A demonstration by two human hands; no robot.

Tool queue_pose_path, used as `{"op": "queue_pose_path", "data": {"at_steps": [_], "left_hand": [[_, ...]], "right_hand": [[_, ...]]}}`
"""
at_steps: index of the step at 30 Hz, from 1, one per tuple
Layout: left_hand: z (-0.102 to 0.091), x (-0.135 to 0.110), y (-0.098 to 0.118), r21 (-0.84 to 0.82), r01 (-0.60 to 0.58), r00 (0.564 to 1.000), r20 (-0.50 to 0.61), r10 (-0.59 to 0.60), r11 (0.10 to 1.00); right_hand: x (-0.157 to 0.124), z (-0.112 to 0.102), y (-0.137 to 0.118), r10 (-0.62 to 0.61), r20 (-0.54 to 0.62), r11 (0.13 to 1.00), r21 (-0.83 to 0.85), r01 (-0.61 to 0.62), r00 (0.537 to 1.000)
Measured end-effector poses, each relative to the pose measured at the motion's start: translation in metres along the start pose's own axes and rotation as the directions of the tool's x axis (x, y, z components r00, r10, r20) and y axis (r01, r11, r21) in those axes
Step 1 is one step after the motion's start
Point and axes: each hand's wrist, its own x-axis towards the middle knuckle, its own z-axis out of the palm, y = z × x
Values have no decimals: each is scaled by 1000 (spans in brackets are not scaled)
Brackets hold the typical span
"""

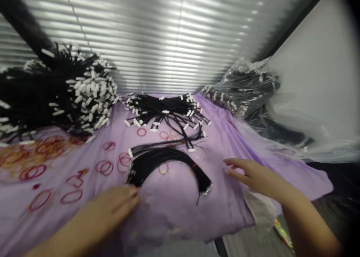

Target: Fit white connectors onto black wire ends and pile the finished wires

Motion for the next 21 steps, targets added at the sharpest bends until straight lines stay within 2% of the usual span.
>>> {"op": "queue_pose_path", "data": {"at_steps": [1, 3, 6, 7, 9, 11, 12, 14, 18, 20, 21], "left_hand": [[-4, 0, -5, 16, 137, 989, 44, -138, 990], [-7, 1, -15, 36, 363, 929, 60, -364, 931], [-2, 3, -21, -22, 518, 843, 181, -506, 855], [2, 3, -20, -48, 529, 833, 215, -509, 847], [10, 4, -18, -85, 524, 835, 246, -492, 847], [19, 4, -18, -87, 502, 850, 235, -472, 860], [23, 4, -19, -79, 486, 859, 223, -460, 870], [28, 5, -23, -61, 458, 878, 190, -440, 887], [34, 7, -31, -87, 415, 906, 133, -403, 905], [37, 8, -32, -110, 415, 908, 107, -404, 903], [38, 9, -32, -113, 420, 906, 99, -411, 900]], "right_hand": [[-9, 6, -1, 2, -35, 1000, 9, -2, 999], [-29, 18, 4, 50, -174, 999, 21, -47, 984], [-62, 38, 25, 248, -382, 968, 62, -243, 890], [-72, 46, 33, 321, -400, 945, 83, -315, 859], [-85, 61, 44, 414, -270, 910, 157, -384, 870], [-88, 73, 48, 413, -112, 894, 241, -378, 904], [-87, 77, 48, 402, -76, 889, 271, -369, 912], [-85, 78, 44, 396, -77, 887, 290, -359, 915], [-91, 58, 38, 362, -73, 899, 291, -327, 929], [-95, 37, 40, 353, -151, 905, 304, -297, 923], [-94, 23, 40, 358, -240, 909, 309, -279, 902]]}}
